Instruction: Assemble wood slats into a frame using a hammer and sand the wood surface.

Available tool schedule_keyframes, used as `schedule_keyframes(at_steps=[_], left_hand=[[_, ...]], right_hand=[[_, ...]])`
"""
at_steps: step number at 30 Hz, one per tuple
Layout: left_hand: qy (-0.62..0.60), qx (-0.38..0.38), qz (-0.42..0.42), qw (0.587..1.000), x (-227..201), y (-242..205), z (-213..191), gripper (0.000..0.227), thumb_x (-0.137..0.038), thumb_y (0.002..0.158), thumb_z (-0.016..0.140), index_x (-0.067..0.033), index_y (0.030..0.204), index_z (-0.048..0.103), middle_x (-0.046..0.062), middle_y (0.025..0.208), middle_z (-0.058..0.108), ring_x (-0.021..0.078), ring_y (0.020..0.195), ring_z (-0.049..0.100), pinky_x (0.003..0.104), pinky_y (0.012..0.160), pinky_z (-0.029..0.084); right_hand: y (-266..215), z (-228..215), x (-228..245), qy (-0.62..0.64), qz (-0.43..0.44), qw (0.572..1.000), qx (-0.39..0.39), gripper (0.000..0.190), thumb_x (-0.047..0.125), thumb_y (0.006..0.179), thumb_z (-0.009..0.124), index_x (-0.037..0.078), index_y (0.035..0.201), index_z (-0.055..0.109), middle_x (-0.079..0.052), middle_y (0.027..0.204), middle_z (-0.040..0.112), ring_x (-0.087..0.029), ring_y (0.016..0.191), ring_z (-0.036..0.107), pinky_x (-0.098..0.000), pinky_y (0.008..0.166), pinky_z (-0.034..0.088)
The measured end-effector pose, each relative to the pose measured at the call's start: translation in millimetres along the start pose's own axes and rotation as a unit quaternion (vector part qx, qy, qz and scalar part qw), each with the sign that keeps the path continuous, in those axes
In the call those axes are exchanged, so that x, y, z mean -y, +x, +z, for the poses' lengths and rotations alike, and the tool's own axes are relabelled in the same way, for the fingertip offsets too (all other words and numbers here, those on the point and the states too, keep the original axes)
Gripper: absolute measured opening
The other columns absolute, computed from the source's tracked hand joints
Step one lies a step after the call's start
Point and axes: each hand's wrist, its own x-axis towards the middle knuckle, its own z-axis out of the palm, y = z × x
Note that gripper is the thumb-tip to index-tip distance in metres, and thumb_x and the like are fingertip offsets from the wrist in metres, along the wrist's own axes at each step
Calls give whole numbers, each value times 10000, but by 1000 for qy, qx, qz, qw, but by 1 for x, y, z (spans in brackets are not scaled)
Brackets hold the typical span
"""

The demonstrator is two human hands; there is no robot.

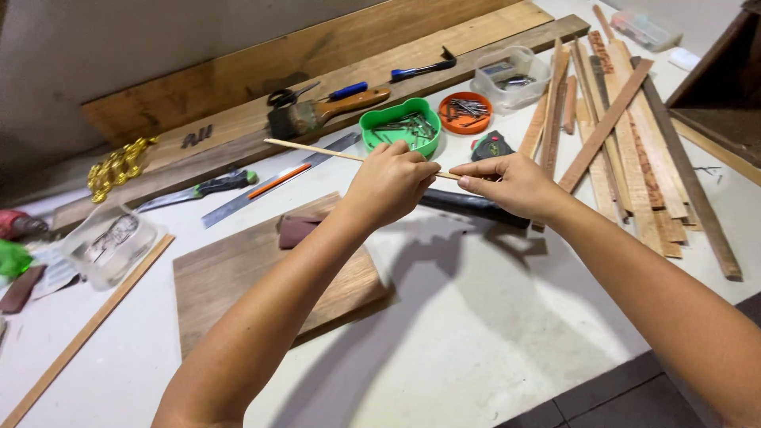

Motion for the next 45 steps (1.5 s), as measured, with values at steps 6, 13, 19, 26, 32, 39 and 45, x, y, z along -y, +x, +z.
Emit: schedule_keyframes(at_steps=[6, 13, 19, 26, 32, 39, 45], left_hand=[[-5, 31, -82, 996, 4, -83, -63, 131, -206, 894, 727, -112, 961, 790, 46, 861, 731, 290, 889, 624, 446, 769, 487], [-46, 17, -213, 976, 11, -190, -113, 247, -227, 895, 741, -117, 1110, 794, 56, 996, 762, 314, 896, 624, 448, 814, 514], [-64, 44, -267, 961, 19, -245, -125, 268, -225, 859, 740, -102, 1093, 785, 101, 1035, 755, 345, 998, 627, 458, 906, 494], [-111, 18, -317, 942, 37, -263, -100, 249, -183, 827, 706, -97, 1048, 784, 90, 1046, 710, 301, 1081, 617, 424, 974, 501], [-156, -1, -340, 927, 45, -249, -78, 245, -212, 824, 715, -92, 1029, 772, 91, 1081, 696, 289, 1105, 592, 424, 983, 491], [-198, -24, -355, 914, 53, -252, -59, 211, -243, 833, 712, -104, 977, 776, 70, 1095, 688, 275, 1124, 574, 425, 1034, 464], [-182, 16, -341, 922, 49, -242, -77, 339, -390, 717, 849, -179, 980, 812, 40, 1044, 674, 265, 1081, 557, 438, 989, 420]], right_hand=[[1, 69, 53, -19, -78, 995, 58, 344, 302, 903, 745, 146, 1208, 775, -36, 962, 787, -96, 841, 675, -285, 758, 550], [5, 163, 106, -164, -186, 965, 90, 322, 321, 893, 753, 194, 1186, 788, -85, 1002, 711, -227, 907, 697, -355, 821, 539], [7, 225, 111, -178, -243, 950, 89, 330, 321, 889, 742, 178, 1183, 783, -90, 1040, 694, -266, 965, 677, -388, 846, 528], [14, 259, 104, -239, -289, 926, 27, 345, 325, 901, 727, 170, 1207, 770, -94, 1059, 676, -291, 1046, 623, -431, 897, 490], [24, 241, 121, -301, -310, 901, 26, 343, 337, 849, 785, 175, 1152, 780, -80, 1093, 682, -287, 1082, 603, -445, 936, 482], [59, 216, 129, -288, -407, 867, 14, 502, 205, 758, 818, 136, 1244, 711, -192, 1308, 635, -380, 1198, 569, -465, 990, 484], [67, 222, 112, -274, -378, 881, 72, 457, 143, 864, 751, 139, 1315, 677, -127, 1238, 688, -353, 1140, 638, -466, 972, 506]])
